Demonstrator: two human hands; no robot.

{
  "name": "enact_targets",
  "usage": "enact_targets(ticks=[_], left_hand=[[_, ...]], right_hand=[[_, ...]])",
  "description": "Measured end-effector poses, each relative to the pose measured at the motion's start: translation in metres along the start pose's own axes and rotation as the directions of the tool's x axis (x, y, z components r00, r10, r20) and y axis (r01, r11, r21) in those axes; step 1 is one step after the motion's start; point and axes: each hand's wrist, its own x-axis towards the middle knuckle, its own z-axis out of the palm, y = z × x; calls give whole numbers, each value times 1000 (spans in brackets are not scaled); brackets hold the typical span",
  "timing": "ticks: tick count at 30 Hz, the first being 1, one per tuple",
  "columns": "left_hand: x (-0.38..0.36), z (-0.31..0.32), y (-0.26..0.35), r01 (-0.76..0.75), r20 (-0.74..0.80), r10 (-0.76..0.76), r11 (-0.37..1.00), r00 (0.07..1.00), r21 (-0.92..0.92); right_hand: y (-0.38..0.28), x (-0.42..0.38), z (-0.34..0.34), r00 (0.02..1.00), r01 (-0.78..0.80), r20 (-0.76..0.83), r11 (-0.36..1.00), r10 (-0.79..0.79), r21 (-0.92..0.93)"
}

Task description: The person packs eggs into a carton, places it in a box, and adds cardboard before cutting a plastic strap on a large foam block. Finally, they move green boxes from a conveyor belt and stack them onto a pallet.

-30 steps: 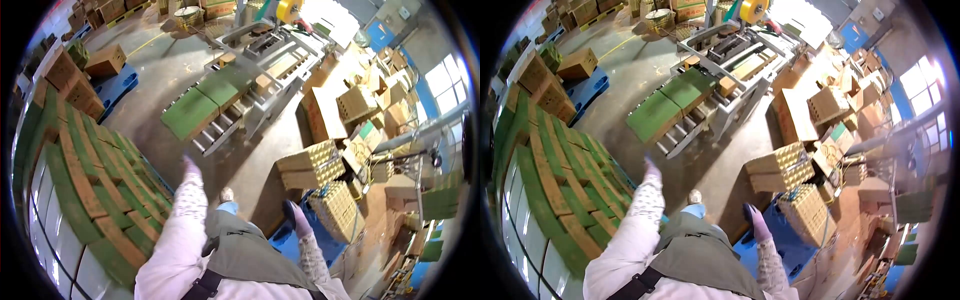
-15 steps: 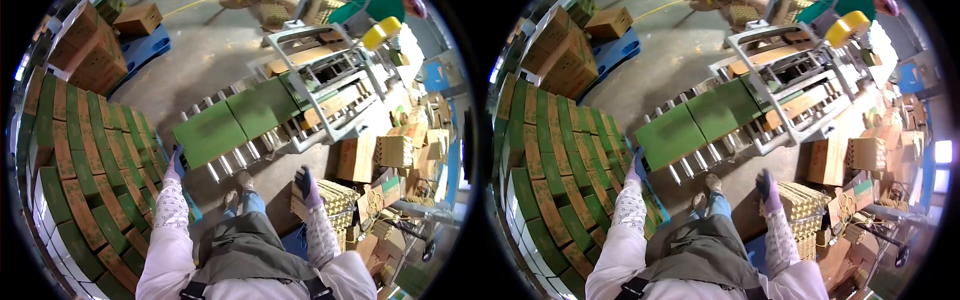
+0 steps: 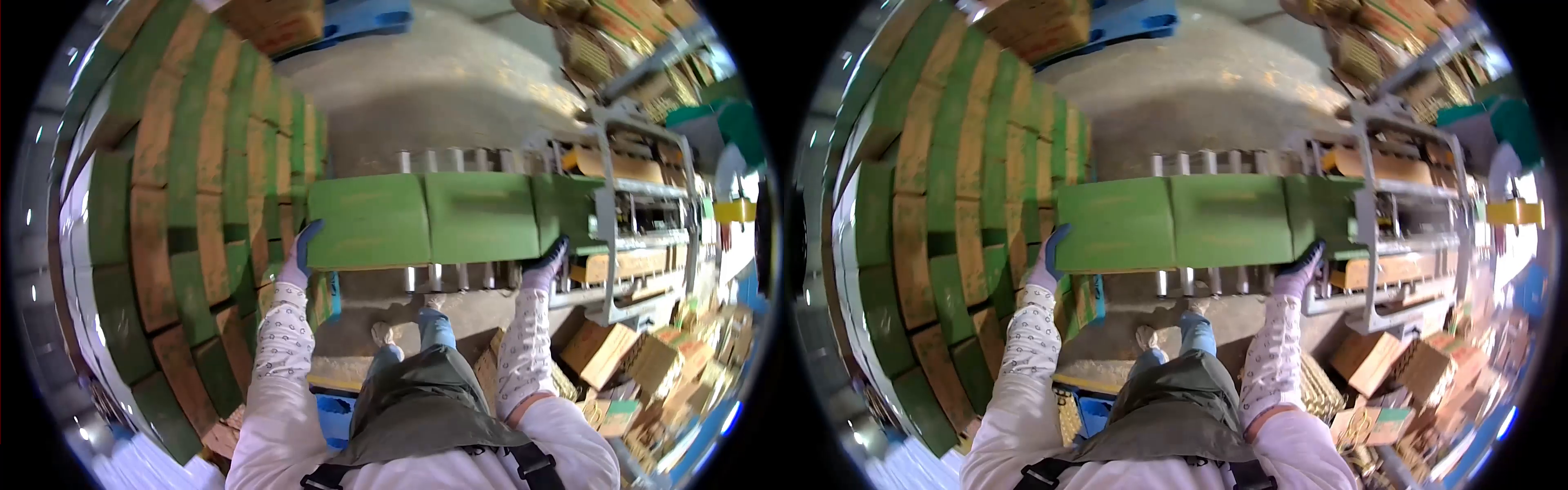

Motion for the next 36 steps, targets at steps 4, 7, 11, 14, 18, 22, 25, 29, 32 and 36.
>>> enact_targets(ticks=[4,7,11,14,18,22,25,29,32,36], left_hand=[[-72,-17,22,-129,-4,129,990,992,-56],[-179,12,49,-471,-145,525,833,839,292],[-363,17,69,-705,-154,753,655,640,272],[-521,-4,66,-811,-138,897,439,419,386],[-687,-68,43,-876,-132,983,176,130,449],[-738,-144,56,-982,-205,976,104,70,156],[-765,-176,102,-965,-367,928,-34,66,-258],[-813,-282,222,-842,-283,936,-320,-209,-434],[-785,-422,275,-821,-341,929,-307,-147,-481],[-799,-554,302,-854,-431,901,-264,-52,-448]], right_hand=[[-11,-106,68,946,-323,-86,936,314,-138],[-20,-136,61,916,-343,164,928,365,-148],[-35,-241,119,934,-135,306,976,182,-168],[-42,-350,183,846,115,533,978,-6,-171],[-26,-514,274,574,276,817,953,-59,-125],[24,-696,361,254,313,967,947,-18,-64],[94,-832,438,44,328,999,945,10,-24],[219,-986,541,-109,290,994,957,28,5],[318,-1071,598,-119,256,993,967,25,6],[448,-1111,659,-97,215,995,976,35,-13]])
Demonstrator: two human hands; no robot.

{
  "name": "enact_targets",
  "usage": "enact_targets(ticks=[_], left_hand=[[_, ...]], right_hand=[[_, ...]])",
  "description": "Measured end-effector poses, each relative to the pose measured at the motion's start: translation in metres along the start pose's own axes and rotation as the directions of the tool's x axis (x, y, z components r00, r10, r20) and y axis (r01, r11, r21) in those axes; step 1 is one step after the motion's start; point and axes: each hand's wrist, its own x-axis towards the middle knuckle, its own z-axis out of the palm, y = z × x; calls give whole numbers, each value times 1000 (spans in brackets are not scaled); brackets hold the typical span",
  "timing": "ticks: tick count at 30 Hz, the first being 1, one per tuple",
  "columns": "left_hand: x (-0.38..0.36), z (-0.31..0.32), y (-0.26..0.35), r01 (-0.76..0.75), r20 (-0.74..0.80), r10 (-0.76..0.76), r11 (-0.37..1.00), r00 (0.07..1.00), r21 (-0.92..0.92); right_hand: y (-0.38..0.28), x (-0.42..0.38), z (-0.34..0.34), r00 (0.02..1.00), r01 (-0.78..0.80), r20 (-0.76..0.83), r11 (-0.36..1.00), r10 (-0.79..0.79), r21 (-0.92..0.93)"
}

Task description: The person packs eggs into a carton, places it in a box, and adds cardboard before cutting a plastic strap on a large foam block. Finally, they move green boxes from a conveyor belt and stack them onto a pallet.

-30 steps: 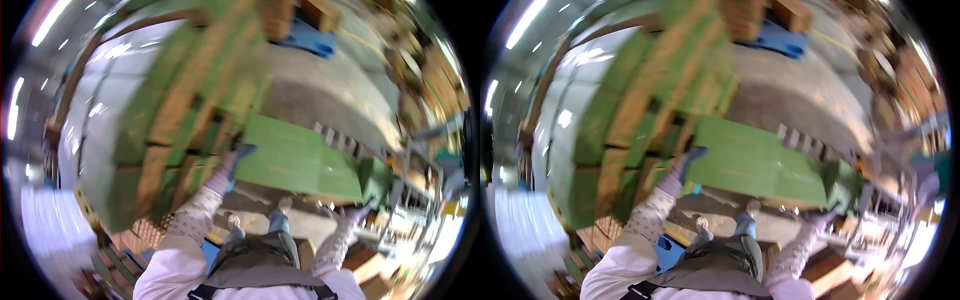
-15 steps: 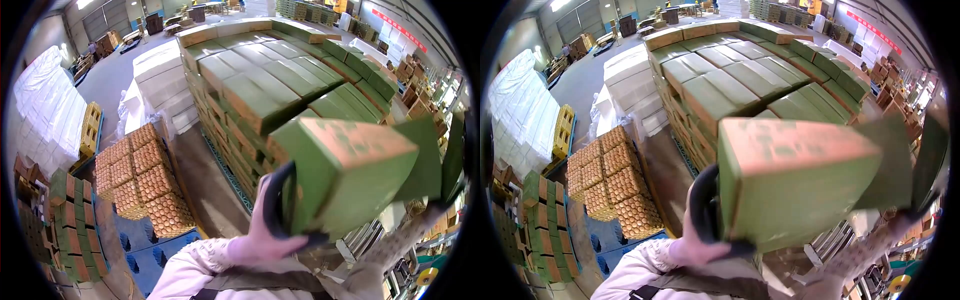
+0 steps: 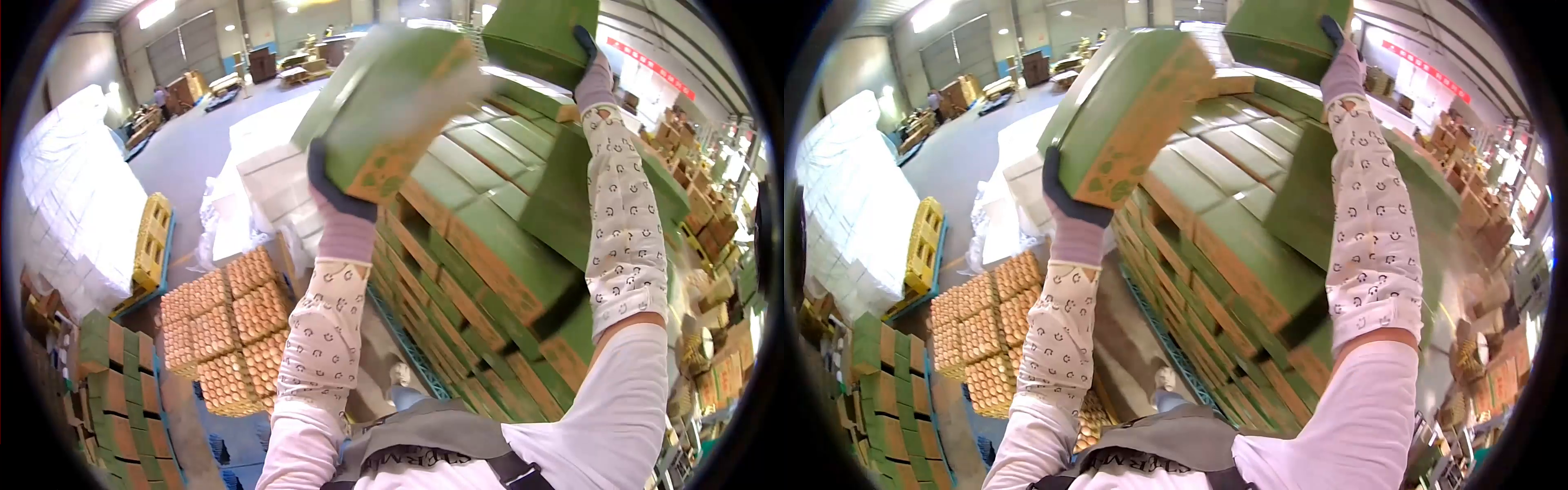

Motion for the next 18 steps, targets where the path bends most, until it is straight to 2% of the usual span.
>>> enact_targets(ticks=[1,2,3,5,8,10,12,14,15,16,17,18], left_hand=[[14,-15,14,-2,-3,2,1000,1000,18],[34,-24,26,-1,11,0,1000,1000,30],[60,-38,36,-64,19,63,993,998,98],[101,-66,54,-34,-59,42,990,997,137],[157,-100,49,-33,-151,55,990,987,141],[197,-118,38,-40,-214,74,987,974,158],[225,-125,8,-28,-293,95,974,951,226],[254,-134,-31,-70,-185,105,980,977,187],[272,-142,-52,-51,-240,84,989,967,138],[290,-153,-72,-87,-326,174,960,929,265],[293,-136,-86,-30,-370,140,958,918,286],[297,-117,-97,29,-411,104,952,906,305]], right_hand=[[28,3,5,996,4,88,993,-14,119],[42,23,18,989,-141,61,974,132,180],[57,42,31,961,-274,34,928,275,251],[81,48,52,929,-343,-78,919,363,193],[150,99,73,922,-326,-186,940,339,98],[199,114,98,961,-169,-167,946,220,277],[305,188,56,945,-296,-64,921,322,254],[346,180,60,935,-352,-85,930,344,-104],[361,159,58,925,-379,-111,880,362,-287],[358,147,57,925,-351,-71,768,373,-536],[355,134,56,923,-277,-31,607,383,-745],[335,131,55,904,-91,79,369,421,-925]])
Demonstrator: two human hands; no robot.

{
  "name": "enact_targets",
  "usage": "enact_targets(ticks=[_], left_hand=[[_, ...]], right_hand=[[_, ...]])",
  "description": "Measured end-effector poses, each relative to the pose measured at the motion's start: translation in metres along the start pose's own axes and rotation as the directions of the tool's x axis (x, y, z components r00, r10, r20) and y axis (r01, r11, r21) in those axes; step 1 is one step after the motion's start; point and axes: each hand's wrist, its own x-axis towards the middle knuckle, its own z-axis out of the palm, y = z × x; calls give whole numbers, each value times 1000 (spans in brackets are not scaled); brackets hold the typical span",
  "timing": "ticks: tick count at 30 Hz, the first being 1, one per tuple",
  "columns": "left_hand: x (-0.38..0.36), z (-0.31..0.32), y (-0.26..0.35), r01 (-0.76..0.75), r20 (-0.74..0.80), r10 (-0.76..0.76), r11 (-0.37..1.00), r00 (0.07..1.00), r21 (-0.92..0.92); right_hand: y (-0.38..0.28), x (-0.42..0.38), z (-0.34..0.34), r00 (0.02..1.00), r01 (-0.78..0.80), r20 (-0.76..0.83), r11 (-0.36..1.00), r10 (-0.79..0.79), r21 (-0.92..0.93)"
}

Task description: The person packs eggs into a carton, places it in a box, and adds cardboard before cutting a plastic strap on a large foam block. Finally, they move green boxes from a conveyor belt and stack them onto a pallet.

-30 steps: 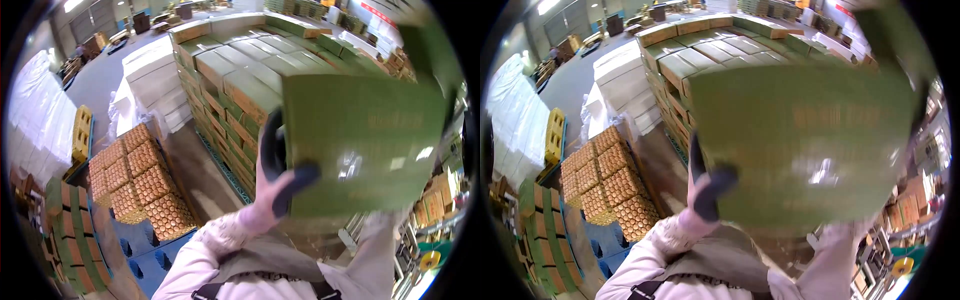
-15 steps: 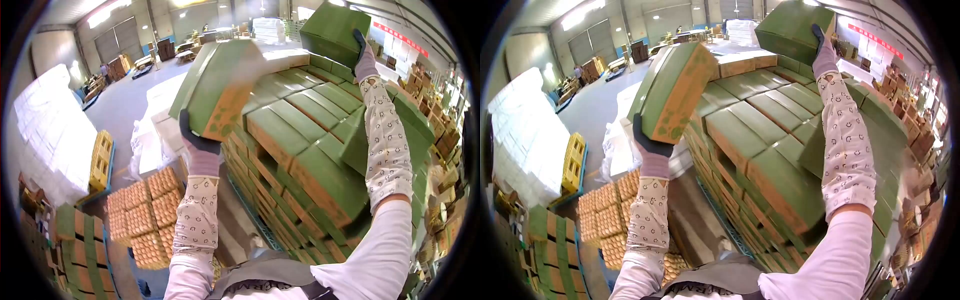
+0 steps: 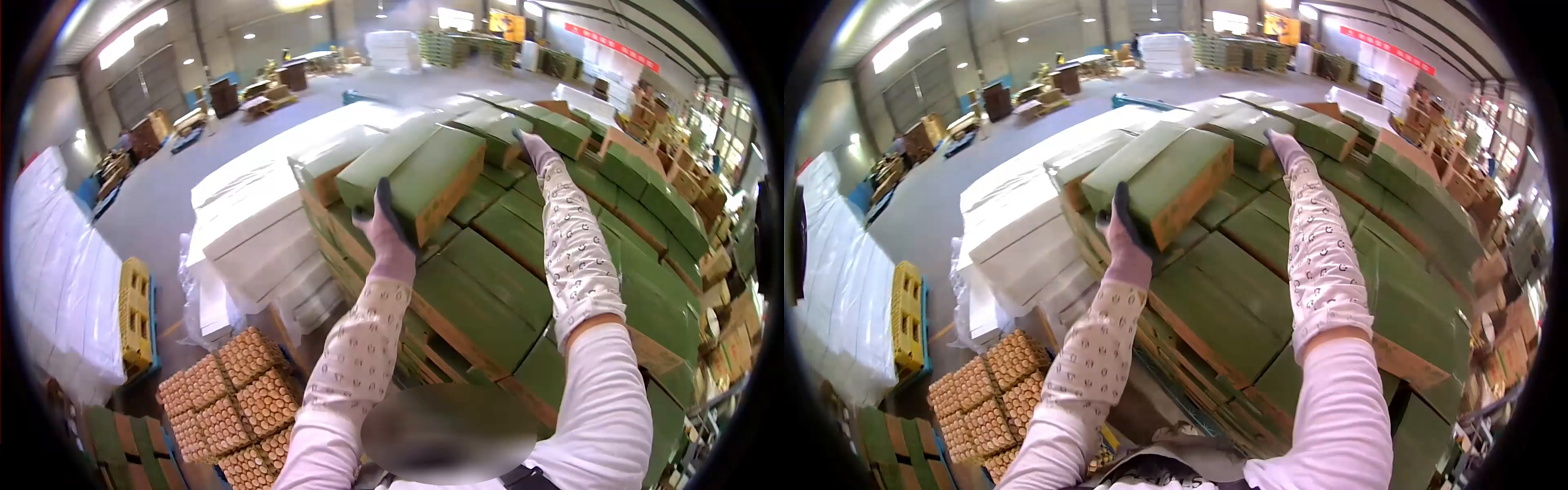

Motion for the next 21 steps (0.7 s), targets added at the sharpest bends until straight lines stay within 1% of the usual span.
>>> enact_targets(ticks=[1,2,3,4,5,6,7,8,9,10,11,12,13,14,15,16,17,18,19,20,21], left_hand=[[7,13,-12,16,-115,6,983,993,185],[10,26,-19,96,-237,0,915,971,391],[12,40,-26,216,-356,-6,804,934,554],[21,48,-37,310,-395,-53,719,917,623],[31,55,-48,348,-424,-61,684,903,641],[43,58,-62,384,-449,-70,643,891,662],[69,51,-82,252,-254,-115,747,960,615],[64,43,-75,161,10,-215,762,977,627],[58,36,-68,82,274,-298,799,914,596],[54,39,-62,68,370,-305,843,877,534],[50,42,-55,67,463,-309,881,831,468],[50,46,-81,109,303,-203,948,931,300],[9,59,-70,142,525,-337,916,782,376],[-53,65,-50,138,688,-440,883,577,449],[-110,65,-56,212,659,-572,811,488,546],[-144,68,-83,157,572,-745,646,343,747],[-178,71,-110,25,451,-874,463,178,886],[-190,66,-119,68,496,-823,531,276,844],[-207,61,-126,103,534,-764,603,363,791],[-233,53,-130,136,561,-708,665,430,735],[-265,42,-132,170,579,-663,715,474,679]], right_hand=[[8,8,-12,995,82,-53,996,-84,-40],[-15,-18,-34,963,84,-233,971,-136,-223],[-60,-68,-82,976,174,-88,953,-201,-247],[-71,-75,-113,967,148,-125,890,-221,-430],[-65,-81,-147,939,198,-112,777,-325,-597],[-80,-126,-173,929,253,-85,787,-359,-562],[-96,-172,-200,918,306,-58,794,-392,-525],[-75,-193,-235,885,436,59,779,-461,-451],[-49,-230,-259,945,260,-34,812,-324,-522],[-25,-271,-284,971,72,-147,816,-189,-574],[50,-305,-325,930,-214,-366,762,-33,-611],[71,-356,-340,856,-452,-502,649,123,-612],[76,-411,-332,740,-664,-600,479,305,-575],[82,-452,-321,603,-797,-631,348,487,-493],[90,-478,-313,479,-877,-548,349,686,-329],[103,-492,-303,213,-961,-366,262,906,89],[118,-505,-294,507,-798,-169,535,845,278],[143,-504,-287,626,-682,-244,672,741,290],[161,-498,-284,662,-704,-435,706,611,-79],[100,-503,-261,754,-531,-393,840,526,106],[46,-509,-242,765,-478,-438,872,473,107]])
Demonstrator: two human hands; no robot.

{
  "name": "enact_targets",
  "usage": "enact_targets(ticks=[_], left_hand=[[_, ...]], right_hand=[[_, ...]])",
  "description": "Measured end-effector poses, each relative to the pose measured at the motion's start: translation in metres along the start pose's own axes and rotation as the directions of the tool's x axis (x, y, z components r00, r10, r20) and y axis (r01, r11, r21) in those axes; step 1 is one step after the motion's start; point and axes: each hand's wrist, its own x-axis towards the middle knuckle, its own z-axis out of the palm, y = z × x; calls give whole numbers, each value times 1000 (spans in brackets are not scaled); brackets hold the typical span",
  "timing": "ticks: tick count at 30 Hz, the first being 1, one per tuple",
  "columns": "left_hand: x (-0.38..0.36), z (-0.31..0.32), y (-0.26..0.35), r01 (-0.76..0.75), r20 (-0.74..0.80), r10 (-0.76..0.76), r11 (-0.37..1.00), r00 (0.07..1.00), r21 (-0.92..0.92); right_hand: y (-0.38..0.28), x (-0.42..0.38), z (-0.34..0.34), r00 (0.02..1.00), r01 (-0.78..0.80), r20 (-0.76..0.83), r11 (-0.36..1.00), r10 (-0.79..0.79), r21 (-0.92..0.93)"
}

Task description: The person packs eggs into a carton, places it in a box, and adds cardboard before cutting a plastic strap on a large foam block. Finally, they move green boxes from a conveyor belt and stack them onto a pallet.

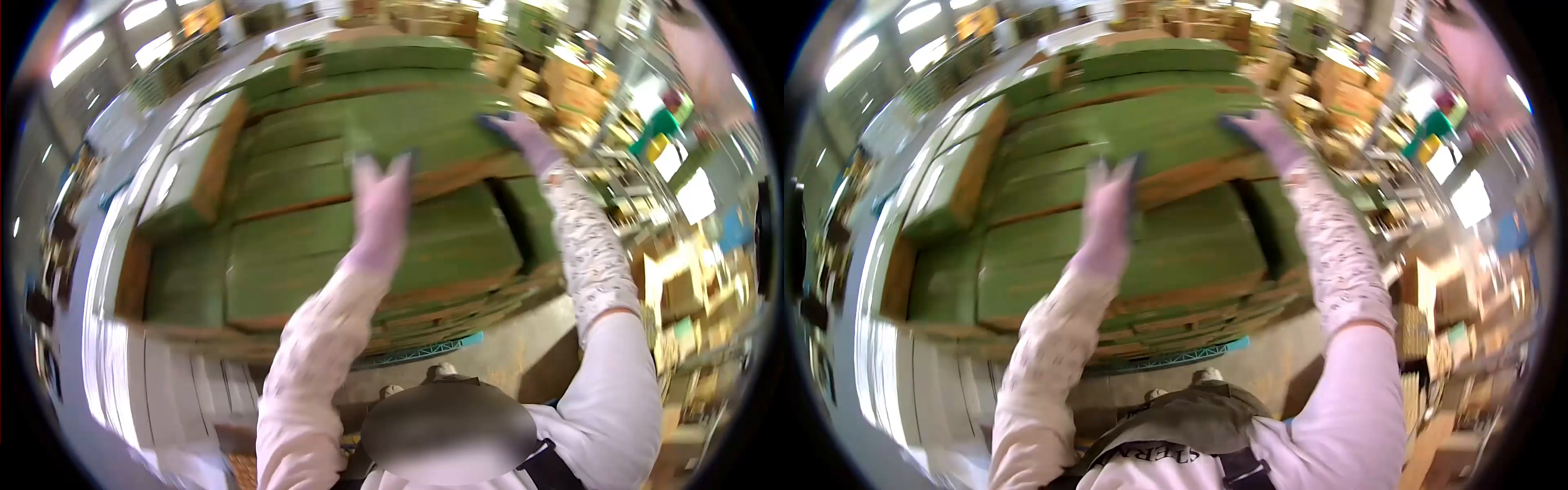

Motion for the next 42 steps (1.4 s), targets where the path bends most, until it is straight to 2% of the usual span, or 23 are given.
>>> enact_targets(ticks=[1,2,3,4,5,7,8,9,11,13,15,17,18,19,21,22,27,30,33,36,37,38,42], left_hand=[[-35,-24,54,45,205,-52,998,977,38],[-56,-48,50,-116,31,114,990,993,82],[-76,-72,47,-247,-146,274,952,951,179],[-78,-101,43,-324,-273,422,883,865,339],[-67,-124,46,-333,-309,518,805,797,491],[-37,-154,41,-238,-325,586,684,742,689],[-21,-158,37,-181,-323,588,640,742,747],[-7,-156,33,-144,-303,584,595,753,791],[9,-145,19,-59,-303,574,527,761,848],[12,-126,4,0,-312,571,480,760,877],[9,-105,-15,61,-321,574,425,753,903],[-5,-75,-37,105,-323,593,371,738,923],[-13,-57,-49,113,-317,606,351,730,930],[-23,-36,-65,114,-311,612,340,727,934],[-46,3,-98,113,-315,606,347,730,931],[-63,25,-117,113,-309,585,347,749,931],[-151,117,-226,243,-414,303,470,859,849],[-208,154,-292,461,-525,-27,518,851,721],[-261,190,-349,703,-583,-395,451,710,551],[-304,228,-396,857,-533,-685,291,497,425],[-312,240,-410,882,-495,-754,240,432,405],[-319,254,-423,895,-442,-816,190,373,403],[-314,297,-465,838,-181,-957,98,228,536]], right_hand=[[24,12,11,997,71,-18,995,-70,75],[4,-13,21,916,402,-19,916,-402,-2],[-47,-46,29,956,294,0,953,-294,71],[-93,-81,23,912,410,17,912,-410,-21],[-113,-94,22,840,511,169,857,-515,74],[-112,-90,86,434,892,-254,372,-864,258],[-120,-100,68,447,798,104,449,-888,403],[-107,-104,44,366,821,236,432,-900,374],[-40,-93,-42,333,908,175,365,-927,206],[57,-70,-152,406,909,-40,408,-913,-82],[185,-39,-264,567,712,-315,645,-761,-277],[345,-21,-339,807,258,-523,960,-275,-106],[428,-16,-364,848,-28,-529,999,44,39],[530,-6,-360,711,-385,-698,876,83,-289],[668,-18,-322,793,-363,-566,921,225,-142],[663,-29,-301,767,-572,-415,815,489,-98],[823,-46,-168,752,-632,-73,748,655,204],[805,-44,-146,714,-671,112,629,691,394],[848,-28,-126,622,-762,168,543,764,352],[846,-15,-128,668,-739,166,672,725,39],[829,-12,-141,661,-711,178,685,729,-159],[813,-18,-158,723,-613,265,769,638,-178],[822,-35,-193,681,-631,354,759,642,-163]])
